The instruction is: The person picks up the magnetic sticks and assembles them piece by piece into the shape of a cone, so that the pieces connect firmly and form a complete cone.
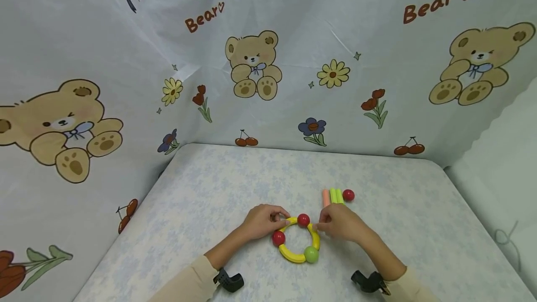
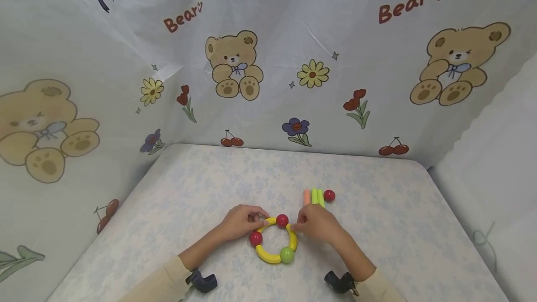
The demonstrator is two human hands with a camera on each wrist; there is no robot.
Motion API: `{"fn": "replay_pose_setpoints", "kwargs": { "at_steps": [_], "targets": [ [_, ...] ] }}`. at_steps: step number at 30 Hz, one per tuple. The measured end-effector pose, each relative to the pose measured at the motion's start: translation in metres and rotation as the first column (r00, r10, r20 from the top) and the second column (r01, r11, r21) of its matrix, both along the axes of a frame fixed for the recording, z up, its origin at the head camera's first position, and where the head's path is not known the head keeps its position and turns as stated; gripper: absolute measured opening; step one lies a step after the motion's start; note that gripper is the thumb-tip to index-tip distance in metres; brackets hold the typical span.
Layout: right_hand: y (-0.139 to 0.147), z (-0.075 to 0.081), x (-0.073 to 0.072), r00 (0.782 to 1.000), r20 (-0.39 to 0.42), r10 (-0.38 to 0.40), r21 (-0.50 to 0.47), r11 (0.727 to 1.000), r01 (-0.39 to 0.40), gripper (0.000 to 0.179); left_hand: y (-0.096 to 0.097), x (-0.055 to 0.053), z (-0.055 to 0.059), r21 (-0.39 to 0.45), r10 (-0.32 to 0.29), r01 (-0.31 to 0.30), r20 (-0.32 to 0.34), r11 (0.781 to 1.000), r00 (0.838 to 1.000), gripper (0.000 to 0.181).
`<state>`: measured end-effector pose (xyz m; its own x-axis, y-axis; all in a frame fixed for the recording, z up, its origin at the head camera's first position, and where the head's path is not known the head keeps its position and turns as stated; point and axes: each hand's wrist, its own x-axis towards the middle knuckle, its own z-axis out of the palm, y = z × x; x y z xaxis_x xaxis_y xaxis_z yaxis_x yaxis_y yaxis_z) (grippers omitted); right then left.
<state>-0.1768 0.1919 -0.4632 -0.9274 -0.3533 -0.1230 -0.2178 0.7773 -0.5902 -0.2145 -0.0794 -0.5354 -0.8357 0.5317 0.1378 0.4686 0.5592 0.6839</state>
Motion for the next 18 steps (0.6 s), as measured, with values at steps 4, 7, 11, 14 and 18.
{"fn": "replay_pose_setpoints", "kwargs": {
  "at_steps": [4,7,11,14,18],
  "targets": [
    [0.017,0.011,-0.007,0.995,-0.070,-0.066,-0.034,0.997,0.064,0.017,0.000,0.002,0.001,0.001,-0.005,0.005,0.003,1.000,1.000,0.018],
    [0.032,0.017,-0.013,0.989,-0.119,-0.091,-0.076,0.994,0.083,0.012,0.000,0.003,0.003,0.002,-0.017,0.017,0.000,1.000,1.000,0.021],
    [0.048,0.019,-0.019,0.981,-0.138,-0.139,-0.111,0.986,0.125,0.015,-0.001,0.003,0.003,0.002,-0.024,0.024,-0.003,1.000,1.000,0.021],
    [0.058,0.017,-0.024,0.974,-0.140,-0.176,-0.121,0.980,0.160,0.019,-0.001,0.002,0.004,0.007,-0.030,0.031,-0.009,1.000,0.999,0.019],
    [0.065,0.012,-0.027,0.970,-0.137,-0.203,-0.116,0.975,0.188,0.021,-0.001,0.002,0.004,0.018,-0.040,0.040,-0.007,0.999,0.999,0.018]
  ]
}}
